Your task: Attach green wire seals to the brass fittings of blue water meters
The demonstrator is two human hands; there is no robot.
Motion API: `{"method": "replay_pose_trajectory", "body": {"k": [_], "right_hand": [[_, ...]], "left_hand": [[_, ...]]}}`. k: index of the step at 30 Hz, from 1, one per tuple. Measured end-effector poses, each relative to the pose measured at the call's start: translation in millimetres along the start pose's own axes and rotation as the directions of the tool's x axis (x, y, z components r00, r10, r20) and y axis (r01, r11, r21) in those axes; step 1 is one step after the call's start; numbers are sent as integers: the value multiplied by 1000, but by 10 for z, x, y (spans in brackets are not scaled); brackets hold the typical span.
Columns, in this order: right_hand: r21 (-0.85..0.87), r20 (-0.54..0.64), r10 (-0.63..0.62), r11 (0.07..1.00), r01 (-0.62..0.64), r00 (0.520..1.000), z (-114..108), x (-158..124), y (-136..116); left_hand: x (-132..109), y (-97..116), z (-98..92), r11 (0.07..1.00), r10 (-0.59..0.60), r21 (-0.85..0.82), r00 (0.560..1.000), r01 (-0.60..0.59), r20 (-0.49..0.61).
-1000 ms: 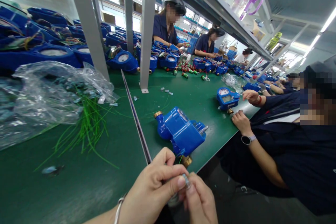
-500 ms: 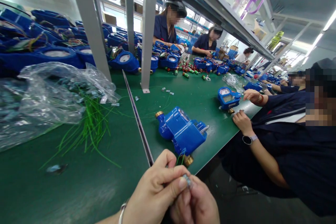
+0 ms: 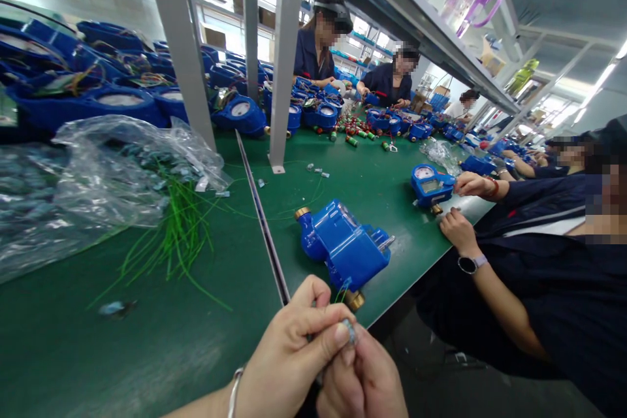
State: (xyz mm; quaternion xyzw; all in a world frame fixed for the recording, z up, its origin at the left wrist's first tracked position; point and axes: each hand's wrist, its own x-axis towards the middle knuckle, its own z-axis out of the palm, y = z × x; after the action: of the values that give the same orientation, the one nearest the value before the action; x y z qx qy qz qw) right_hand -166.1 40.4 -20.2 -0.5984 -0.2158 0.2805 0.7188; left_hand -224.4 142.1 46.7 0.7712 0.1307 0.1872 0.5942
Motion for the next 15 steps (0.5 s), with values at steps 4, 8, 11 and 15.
{"method": "replay_pose_trajectory", "body": {"k": [4,8,11,15], "right_hand": [[-272,-216,-241,946,178,946,49,-41,6],[-492,-200,-400,830,262,894,-52,-44,-86],[-110,116,7,994,6,993,-124,51,-158],[231,315,172,940,-252,933,-133,159,-164]], "left_hand": [[-3,-50,0,1000,-21,-9,1000,21,8],[0,-55,16,999,-53,-3,998,52,-31],[23,-48,2,999,-36,-38,999,36,1],[66,-68,-40,1000,-8,-23,999,9,49]]}}
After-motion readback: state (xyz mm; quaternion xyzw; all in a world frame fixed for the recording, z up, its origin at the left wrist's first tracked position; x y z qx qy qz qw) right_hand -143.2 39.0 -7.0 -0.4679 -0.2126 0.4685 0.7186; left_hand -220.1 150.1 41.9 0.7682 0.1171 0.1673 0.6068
